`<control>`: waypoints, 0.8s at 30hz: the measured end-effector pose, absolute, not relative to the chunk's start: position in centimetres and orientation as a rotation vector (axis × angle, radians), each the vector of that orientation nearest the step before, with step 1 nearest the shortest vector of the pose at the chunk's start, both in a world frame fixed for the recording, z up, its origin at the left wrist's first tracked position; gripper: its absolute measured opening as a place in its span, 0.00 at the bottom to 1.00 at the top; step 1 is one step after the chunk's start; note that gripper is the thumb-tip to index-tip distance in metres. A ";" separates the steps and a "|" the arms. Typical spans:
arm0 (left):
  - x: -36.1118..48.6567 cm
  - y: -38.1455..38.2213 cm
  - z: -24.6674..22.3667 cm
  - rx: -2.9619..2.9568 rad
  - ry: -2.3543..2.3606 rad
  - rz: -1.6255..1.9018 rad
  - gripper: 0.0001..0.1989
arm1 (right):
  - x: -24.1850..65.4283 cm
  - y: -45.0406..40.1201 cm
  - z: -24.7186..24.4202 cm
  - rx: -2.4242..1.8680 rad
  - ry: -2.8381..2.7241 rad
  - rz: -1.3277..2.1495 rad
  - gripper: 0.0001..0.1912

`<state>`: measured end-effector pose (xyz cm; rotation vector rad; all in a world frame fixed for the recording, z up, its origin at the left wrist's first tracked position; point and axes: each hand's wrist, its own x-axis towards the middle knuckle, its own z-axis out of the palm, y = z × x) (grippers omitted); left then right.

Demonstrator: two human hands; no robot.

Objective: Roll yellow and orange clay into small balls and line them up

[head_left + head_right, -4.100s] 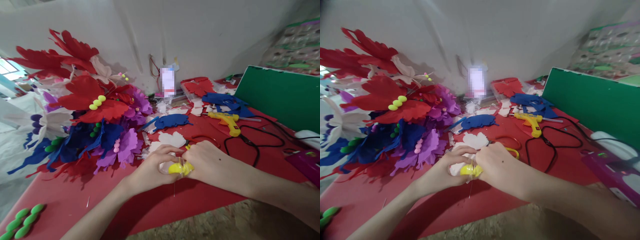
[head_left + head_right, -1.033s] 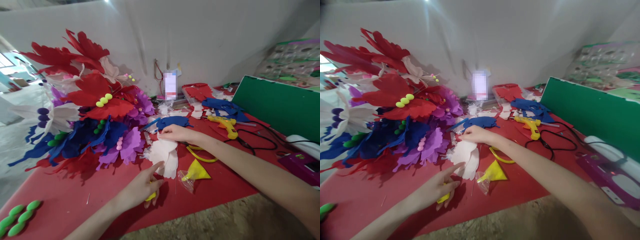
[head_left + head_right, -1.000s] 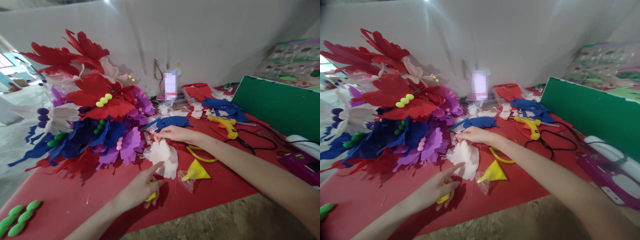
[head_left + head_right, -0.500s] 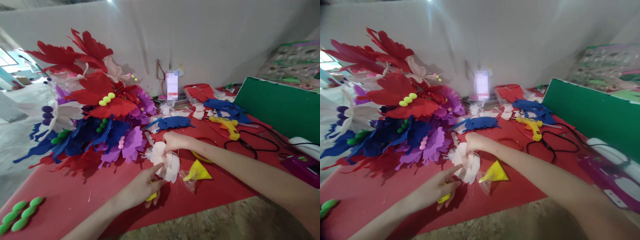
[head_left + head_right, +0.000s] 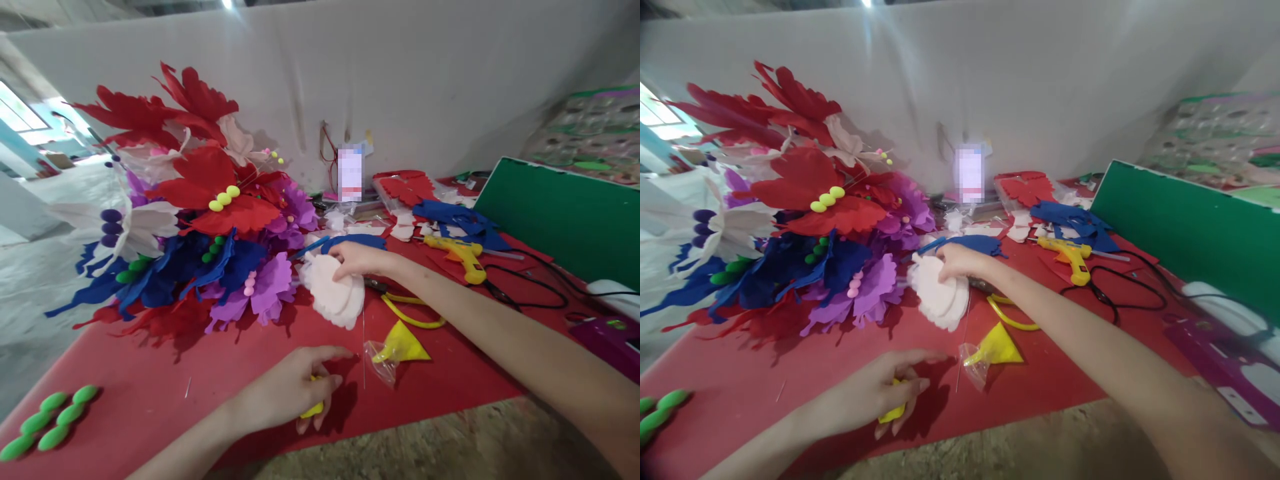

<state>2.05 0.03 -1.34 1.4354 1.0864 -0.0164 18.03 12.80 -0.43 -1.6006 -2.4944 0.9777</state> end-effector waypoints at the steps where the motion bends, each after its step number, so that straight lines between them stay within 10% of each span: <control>1: 2.0 0.0 -1.4 1.436 1.086 -0.013 0.23 | 18.2 13.5 -0.5 -1.580 -2.449 0.928 0.17; 10: 2.2 0.1 -2.4 1.236 1.026 0.183 0.15 | 17.6 16.5 -2.8 -1.597 -2.197 0.631 0.17; 17: 2.3 1.1 -3.5 0.918 0.968 0.658 0.29 | 18.1 11.4 -1.3 -1.375 -2.060 0.368 0.11; 24: 5.1 1.8 -1.8 0.791 0.913 1.085 0.12 | 17.2 3.7 -0.8 -0.956 -1.953 0.238 0.16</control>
